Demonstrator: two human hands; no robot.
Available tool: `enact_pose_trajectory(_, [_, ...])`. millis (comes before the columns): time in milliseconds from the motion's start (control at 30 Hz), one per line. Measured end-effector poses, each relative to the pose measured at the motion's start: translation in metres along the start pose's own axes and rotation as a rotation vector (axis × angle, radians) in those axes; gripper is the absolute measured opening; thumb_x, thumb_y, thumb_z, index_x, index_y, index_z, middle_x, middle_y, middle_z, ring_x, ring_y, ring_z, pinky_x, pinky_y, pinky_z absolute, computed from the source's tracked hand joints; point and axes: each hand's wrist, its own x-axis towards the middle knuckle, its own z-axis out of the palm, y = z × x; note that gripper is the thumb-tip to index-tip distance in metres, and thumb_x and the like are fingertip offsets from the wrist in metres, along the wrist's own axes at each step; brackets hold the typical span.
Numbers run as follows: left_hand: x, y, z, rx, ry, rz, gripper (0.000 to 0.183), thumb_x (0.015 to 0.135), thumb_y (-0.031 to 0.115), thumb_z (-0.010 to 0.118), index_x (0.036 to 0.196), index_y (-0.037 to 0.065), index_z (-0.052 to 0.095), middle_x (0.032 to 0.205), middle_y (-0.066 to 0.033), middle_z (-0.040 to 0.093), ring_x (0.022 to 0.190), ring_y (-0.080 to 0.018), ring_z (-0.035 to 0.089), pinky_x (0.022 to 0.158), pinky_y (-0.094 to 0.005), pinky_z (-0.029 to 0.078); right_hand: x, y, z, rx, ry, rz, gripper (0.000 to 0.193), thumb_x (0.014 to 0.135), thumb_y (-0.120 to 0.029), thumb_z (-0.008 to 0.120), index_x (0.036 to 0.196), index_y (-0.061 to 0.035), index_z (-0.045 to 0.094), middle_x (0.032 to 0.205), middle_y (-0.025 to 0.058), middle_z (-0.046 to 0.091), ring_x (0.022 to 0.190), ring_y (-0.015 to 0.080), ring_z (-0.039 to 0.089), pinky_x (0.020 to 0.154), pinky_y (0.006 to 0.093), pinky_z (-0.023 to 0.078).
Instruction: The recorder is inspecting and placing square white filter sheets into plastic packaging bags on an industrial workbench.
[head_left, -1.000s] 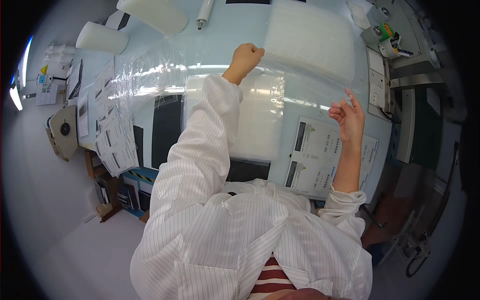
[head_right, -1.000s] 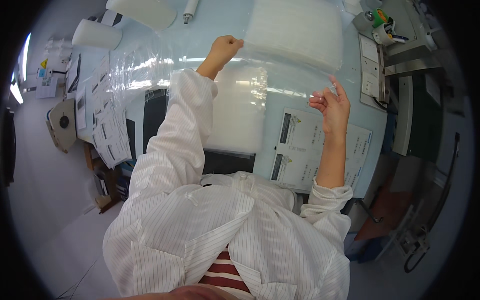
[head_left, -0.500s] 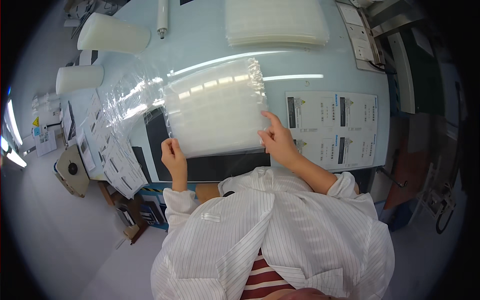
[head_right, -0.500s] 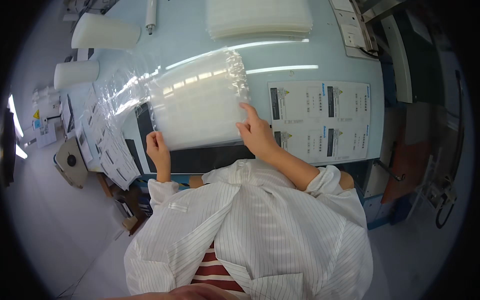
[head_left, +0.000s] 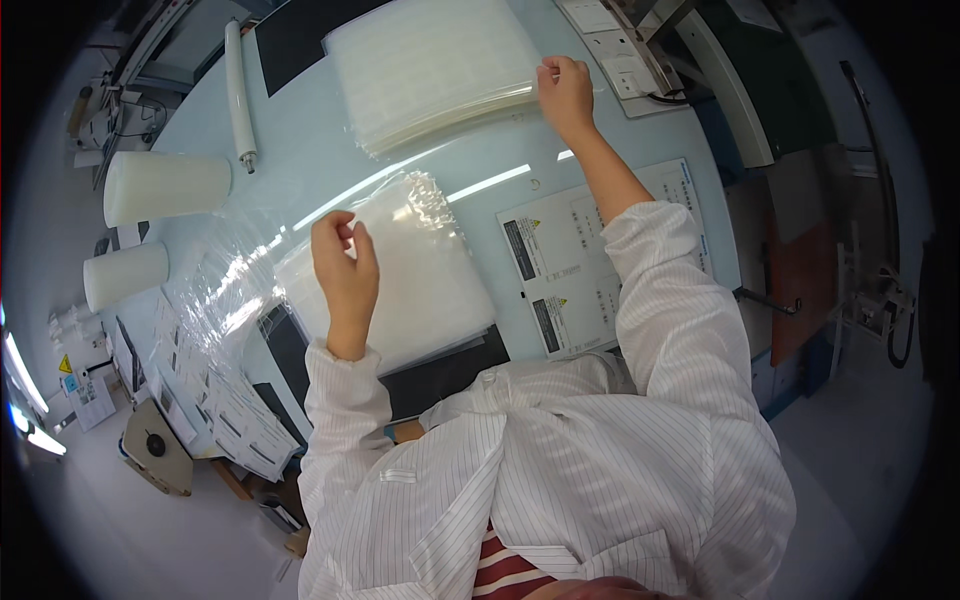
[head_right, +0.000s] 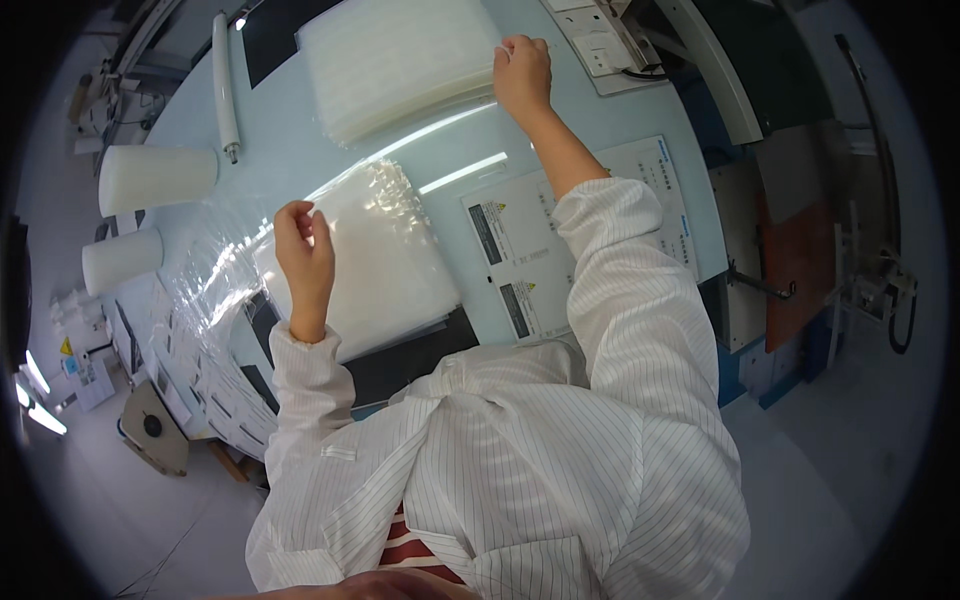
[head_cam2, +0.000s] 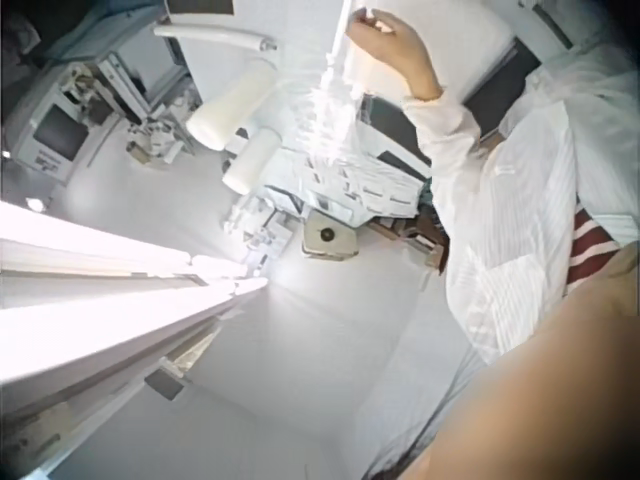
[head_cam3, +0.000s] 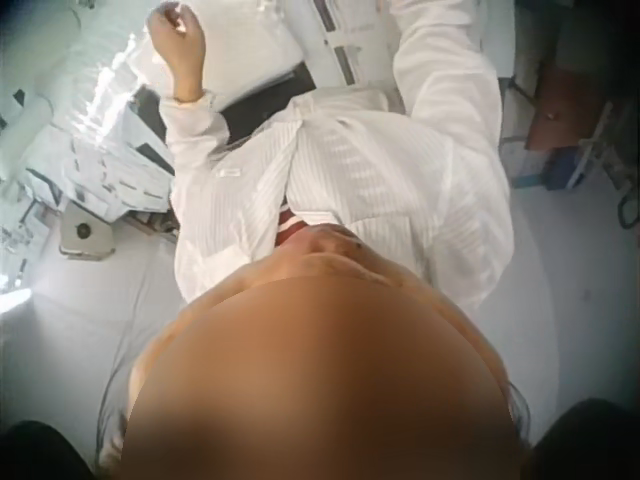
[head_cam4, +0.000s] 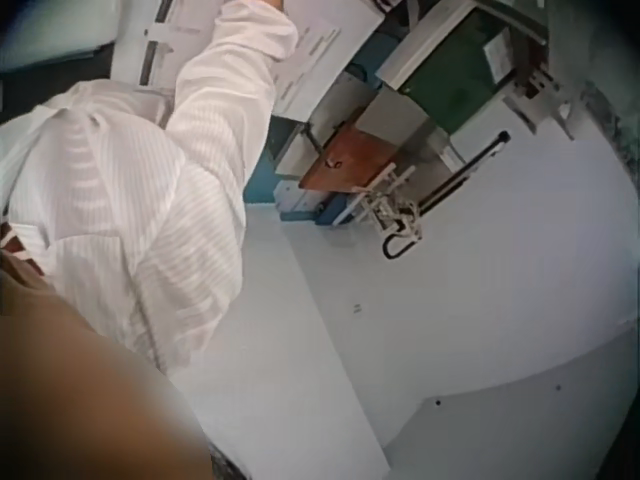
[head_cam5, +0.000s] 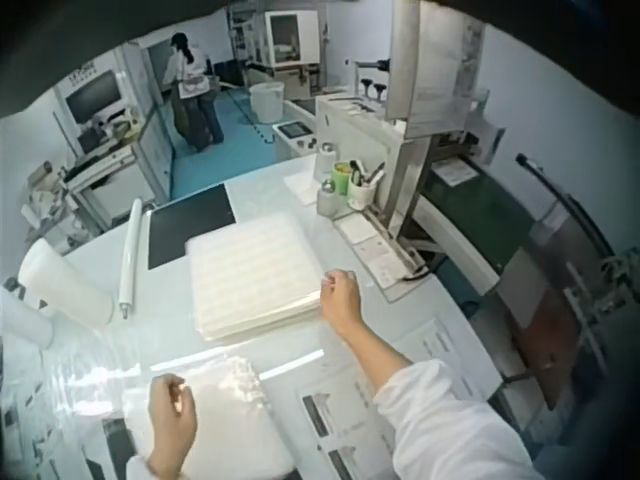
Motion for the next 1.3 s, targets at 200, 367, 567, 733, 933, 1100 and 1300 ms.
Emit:
enact_pose_trajectory(200, [0.068, 0.028, 0.091, -0.109, -0.147, 0.248, 0.019, 0.08, -0.001, 0.06, 0.099, 0.001, 0.058, 0.093, -0.0137, 0.057, 0.085, -0.027, 0.057, 0.075, -0.0368, 0.046, 0.011, -0.028, -0.01, -0.335, -0.224, 0.093, 0.032, 0.081, -0.022, 0.07, 0.102, -0.0006, 0.062, 0.109, 0.0174, 0.056, 0.106, 0.0337, 0.054, 0.086, 0.0413, 0.048])
enact_pose_trajectory(367, [0.117, 0.031, 0.151, 0.068, -0.114, 0.551, 0.036, 0.078, 0.007, 0.067, 0.112, 0.001, 0.058, 0.106, -0.0123, 0.058, 0.103, -0.0305, 0.055, 0.088, -0.0419, 0.044, -0.001, -0.024, -0.01, -0.15, -0.386, 0.192, 0.029, 0.08, -0.018, 0.066, 0.101, 0.0012, 0.064, 0.099, 0.0166, 0.064, 0.097, 0.0311, 0.061, 0.083, 0.0377, 0.05])
enact_pose_trajectory(567, [0.123, 0.024, 0.182, 0.394, -0.096, 0.751, 0.047, 0.072, 0.025, 0.075, 0.112, 0.005, 0.059, 0.103, -0.0078, 0.059, 0.102, -0.0258, 0.055, 0.086, -0.0388, 0.045, -0.029, -0.021, -0.008, 0.288, -0.392, 0.332, 0.028, 0.085, -0.014, 0.06, 0.107, 0.0026, 0.064, 0.097, 0.0124, 0.066, 0.092, 0.0206, 0.061, 0.082, 0.0311, 0.049])
enact_pose_trajectory(733, [0.12, 0.024, 0.166, 0.376, -0.247, 0.746, 0.044, 0.074, 0.021, 0.075, 0.112, 0.006, 0.059, 0.107, -0.0081, 0.06, 0.101, -0.0255, 0.057, 0.084, -0.0384, 0.046, -0.034, -0.039, -0.027, 0.658, -0.558, 0.558, 0.025, 0.088, -0.011, 0.059, 0.109, 0.0024, 0.063, 0.096, 0.0056, 0.063, 0.088, 0.0119, 0.055, 0.078, 0.026, 0.046])
enact_pose_trajectory(933, [0.115, 0.023, 0.152, 0.356, -0.35, 0.801, 0.036, 0.076, 0.02, 0.074, 0.106, 0.006, 0.059, 0.103, -0.008, 0.061, 0.096, -0.0249, 0.058, 0.078, -0.0366, 0.047, -0.056, -0.038, -0.01, 0.559, -0.217, 0.491, 0.024, 0.09, -0.014, 0.06, 0.107, 0.0023, 0.06, 0.094, 0.0059, 0.061, 0.086, 0.0132, 0.057, 0.075, 0.0259, 0.047])
enact_pose_trajectory(1100, [0.106, 0.02, 0.144, 0.388, -0.321, 0.904, 0.033, 0.079, 0.018, 0.071, 0.108, 0.005, 0.06, 0.1, -0.0078, 0.061, 0.09, -0.0248, 0.059, 0.074, -0.0353, 0.049, -0.077, -0.031, -0.003, 0.821, -0.246, 0.803, 0.02, 0.091, -0.012, 0.056, 0.1, 0.005, 0.058, 0.091, 0.01, 0.061, 0.079, 0.0168, 0.06, 0.071, 0.0288, 0.052])
enact_pose_trajectory(1300, [0.101, 0.019, 0.137, 0.333, -0.249, 0.986, 0.026, 0.078, 0.008, 0.064, 0.103, 0.003, 0.061, 0.091, -0.0061, 0.059, 0.086, -0.0226, 0.058, 0.074, -0.0336, 0.049, -0.087, -0.051, 0.0, 1.123, -0.291, 0.748, 0.029, 0.097, -0.02, 0.052, 0.111, 0.0055, 0.058, 0.098, 0.0125, 0.062, 0.091, 0.0196, 0.06, 0.084, 0.0325, 0.051])
